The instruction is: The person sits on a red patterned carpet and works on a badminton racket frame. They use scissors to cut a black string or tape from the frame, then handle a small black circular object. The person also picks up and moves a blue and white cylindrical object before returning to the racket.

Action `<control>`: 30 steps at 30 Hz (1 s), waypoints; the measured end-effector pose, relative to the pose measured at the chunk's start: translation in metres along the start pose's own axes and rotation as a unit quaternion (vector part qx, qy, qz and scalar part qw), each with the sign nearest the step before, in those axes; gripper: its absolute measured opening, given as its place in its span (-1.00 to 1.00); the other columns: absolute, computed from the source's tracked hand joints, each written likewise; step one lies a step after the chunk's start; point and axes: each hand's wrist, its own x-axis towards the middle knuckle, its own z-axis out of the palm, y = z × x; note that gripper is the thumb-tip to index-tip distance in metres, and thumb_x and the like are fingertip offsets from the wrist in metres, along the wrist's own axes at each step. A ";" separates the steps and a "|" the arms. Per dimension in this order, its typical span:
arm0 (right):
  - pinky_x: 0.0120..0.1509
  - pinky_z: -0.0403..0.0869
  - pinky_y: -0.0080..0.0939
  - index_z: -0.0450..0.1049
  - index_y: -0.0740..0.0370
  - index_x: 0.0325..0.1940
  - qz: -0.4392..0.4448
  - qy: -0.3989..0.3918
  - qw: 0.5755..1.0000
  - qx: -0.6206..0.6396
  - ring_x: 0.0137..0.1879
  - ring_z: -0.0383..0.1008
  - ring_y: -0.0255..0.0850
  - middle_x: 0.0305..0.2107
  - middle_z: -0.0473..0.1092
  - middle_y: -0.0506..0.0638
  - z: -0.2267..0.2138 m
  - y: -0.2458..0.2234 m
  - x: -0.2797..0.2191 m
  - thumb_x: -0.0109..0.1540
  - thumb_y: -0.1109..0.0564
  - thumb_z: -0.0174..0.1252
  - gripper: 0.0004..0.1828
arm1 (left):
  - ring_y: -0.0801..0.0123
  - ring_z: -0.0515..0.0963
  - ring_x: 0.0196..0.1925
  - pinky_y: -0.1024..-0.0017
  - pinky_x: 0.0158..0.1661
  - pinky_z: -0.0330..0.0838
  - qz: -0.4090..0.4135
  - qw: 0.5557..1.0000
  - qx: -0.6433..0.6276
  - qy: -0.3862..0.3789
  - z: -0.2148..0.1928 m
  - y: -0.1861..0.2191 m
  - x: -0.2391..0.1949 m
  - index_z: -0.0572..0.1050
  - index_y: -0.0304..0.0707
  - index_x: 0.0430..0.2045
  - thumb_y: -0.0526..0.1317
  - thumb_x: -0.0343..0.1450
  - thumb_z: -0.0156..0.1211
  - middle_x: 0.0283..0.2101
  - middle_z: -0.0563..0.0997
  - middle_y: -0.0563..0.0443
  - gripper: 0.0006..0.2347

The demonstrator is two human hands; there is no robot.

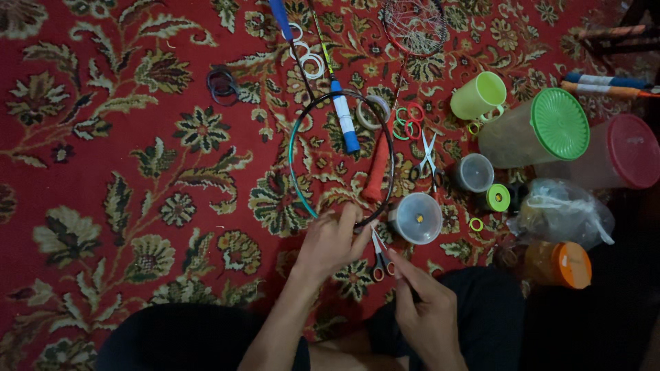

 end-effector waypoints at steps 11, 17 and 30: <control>-0.24 0.53 -0.30 0.69 0.02 0.14 0.060 0.040 0.997 -0.024 -0.41 0.62 -0.41 -0.27 0.73 -0.13 0.028 0.018 0.001 0.25 0.23 0.09 -0.57 | 0.08 0.41 -0.64 0.10 -0.05 0.43 -0.104 0.990 -0.085 0.030 0.038 0.004 -0.017 0.23 -0.26 -0.27 -0.21 0.57 0.18 -0.54 0.41 0.02 -0.78; 0.11 0.51 -0.39 0.74 0.17 0.11 0.250 0.042 0.957 0.137 -0.10 0.62 -0.39 -0.12 0.73 -0.07 0.043 0.033 0.008 0.28 0.24 0.17 -0.63 | -0.04 0.51 -0.55 0.09 -0.02 0.40 -0.074 0.997 -0.025 0.021 0.040 -0.004 -0.019 0.30 -0.26 -0.27 -0.08 0.62 -0.01 -0.59 0.45 -0.01 -0.77; -0.39 0.35 -0.22 0.59 -0.02 -0.41 0.208 0.052 0.976 0.034 -0.55 0.36 -0.38 -0.68 0.49 -0.19 0.017 0.042 -0.017 0.15 -0.01 0.47 -0.82 | -0.30 0.58 -0.29 -0.11 -0.24 0.45 -0.024 0.999 0.008 0.020 0.079 -0.046 -0.043 0.43 -0.42 -0.24 -0.21 0.43 0.21 -0.31 0.65 -0.33 -0.79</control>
